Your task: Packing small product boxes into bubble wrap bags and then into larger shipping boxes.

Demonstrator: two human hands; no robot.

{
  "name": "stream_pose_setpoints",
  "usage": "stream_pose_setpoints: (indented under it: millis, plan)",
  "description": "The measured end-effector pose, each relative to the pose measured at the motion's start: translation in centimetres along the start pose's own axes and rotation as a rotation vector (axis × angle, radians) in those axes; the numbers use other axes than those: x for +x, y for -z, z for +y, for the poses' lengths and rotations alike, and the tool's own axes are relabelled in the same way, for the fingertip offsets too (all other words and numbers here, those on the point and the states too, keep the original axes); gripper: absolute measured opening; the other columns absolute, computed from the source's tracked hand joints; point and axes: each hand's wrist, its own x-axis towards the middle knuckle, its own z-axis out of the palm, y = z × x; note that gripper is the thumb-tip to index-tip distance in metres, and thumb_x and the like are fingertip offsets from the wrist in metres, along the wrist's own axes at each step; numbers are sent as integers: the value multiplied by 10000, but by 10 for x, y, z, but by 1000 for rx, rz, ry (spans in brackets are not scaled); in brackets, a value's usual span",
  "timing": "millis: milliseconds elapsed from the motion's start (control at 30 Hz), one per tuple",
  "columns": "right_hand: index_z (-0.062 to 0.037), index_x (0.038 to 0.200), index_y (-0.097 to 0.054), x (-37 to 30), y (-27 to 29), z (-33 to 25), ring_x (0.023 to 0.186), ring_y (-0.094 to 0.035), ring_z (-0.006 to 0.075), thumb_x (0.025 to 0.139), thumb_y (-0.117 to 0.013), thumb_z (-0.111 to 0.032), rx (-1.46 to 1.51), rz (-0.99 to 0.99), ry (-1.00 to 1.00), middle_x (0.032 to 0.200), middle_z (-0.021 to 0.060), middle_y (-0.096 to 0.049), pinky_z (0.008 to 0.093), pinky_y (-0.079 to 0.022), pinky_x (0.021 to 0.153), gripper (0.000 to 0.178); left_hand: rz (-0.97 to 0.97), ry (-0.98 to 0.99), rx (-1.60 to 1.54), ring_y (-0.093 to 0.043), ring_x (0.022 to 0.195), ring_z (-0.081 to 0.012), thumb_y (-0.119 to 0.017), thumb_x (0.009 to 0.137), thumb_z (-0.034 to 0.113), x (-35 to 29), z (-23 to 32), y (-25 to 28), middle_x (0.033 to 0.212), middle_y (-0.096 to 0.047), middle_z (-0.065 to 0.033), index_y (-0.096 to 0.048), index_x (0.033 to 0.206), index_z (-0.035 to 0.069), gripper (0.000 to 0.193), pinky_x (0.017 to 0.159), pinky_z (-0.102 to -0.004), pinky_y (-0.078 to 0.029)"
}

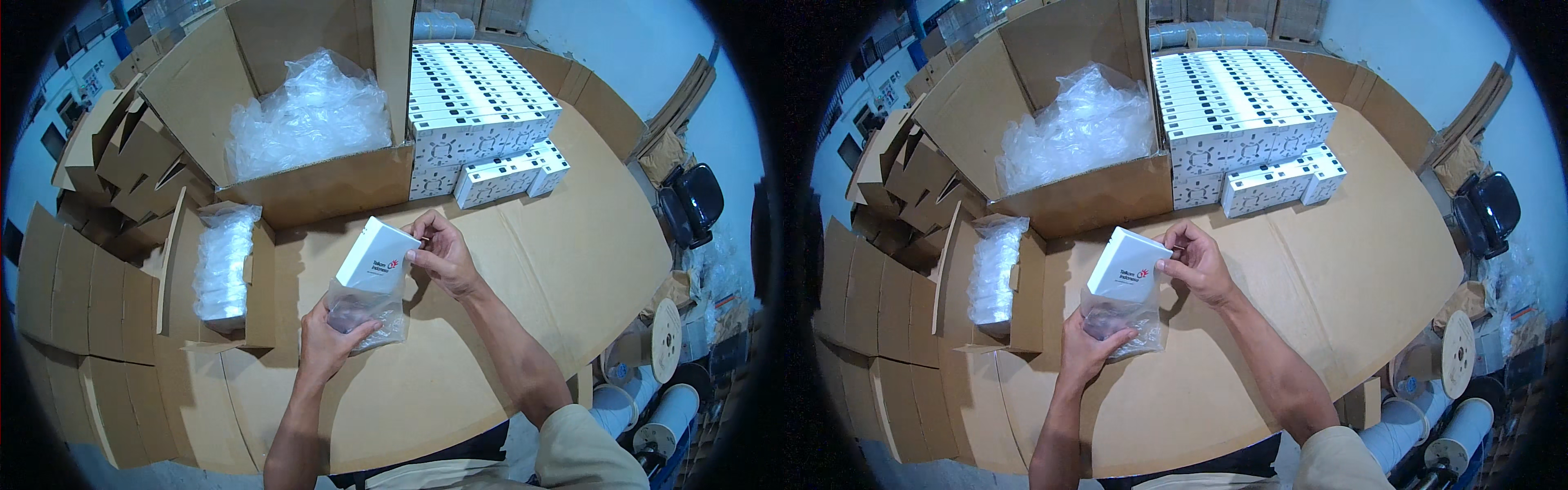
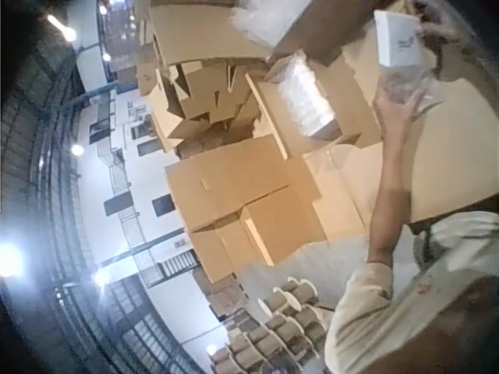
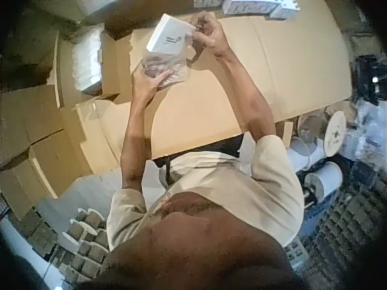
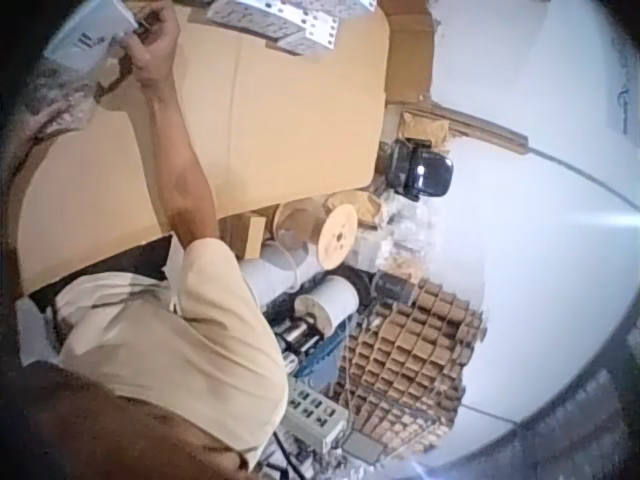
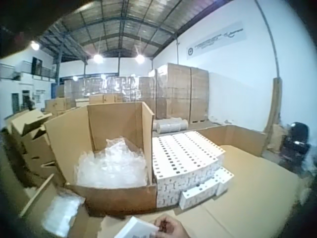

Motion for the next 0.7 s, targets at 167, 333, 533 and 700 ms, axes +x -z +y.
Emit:
stream_pose_setpoints:
  millis: [167,333,533,700]
  plan:
    - [-71,1036,-500,0,1,2,938,-599,99,858,-740,19,-67,12,-27,1062,66,-668,289,-513,827,311,5,-26,-5,-727,939,-188,-910,728,149,0,-2,-1,1027,-764,-119,-679,1183,-8,534,864,-354,-577]
    - [-69,1042,-500,-1,-5,-3,941,-598,102,872,-727,17,-83,24,-32,1059,61,-659,283,-514,824,296,7,2,-5,-728,946,-191,-916,724,158,0,0,-1,1029,-763,-127,-678,1174,-10,536,864,-354,-579]
    - [-63,1055,-502,0,-8,-4,958,-601,111,882,-729,2,-116,30,-8,1073,64,-639,285,-524,833,293,-24,10,17,-694,944,-157,-900,732,46,1,3,0,1048,-734,-85,-648,1195,-10,530,868,-322,-565]
    - [-57,1054,-518,1,-15,-1,934,-597,99,895,-734,-20,-119,7,4,1042,46,-632,254,-521,780,270,-6,-12,-23,-720,948,-181,-914,730,129,0,0,-1,1036,-760,-114,-674,1178,-11,527,867,-345,-574]
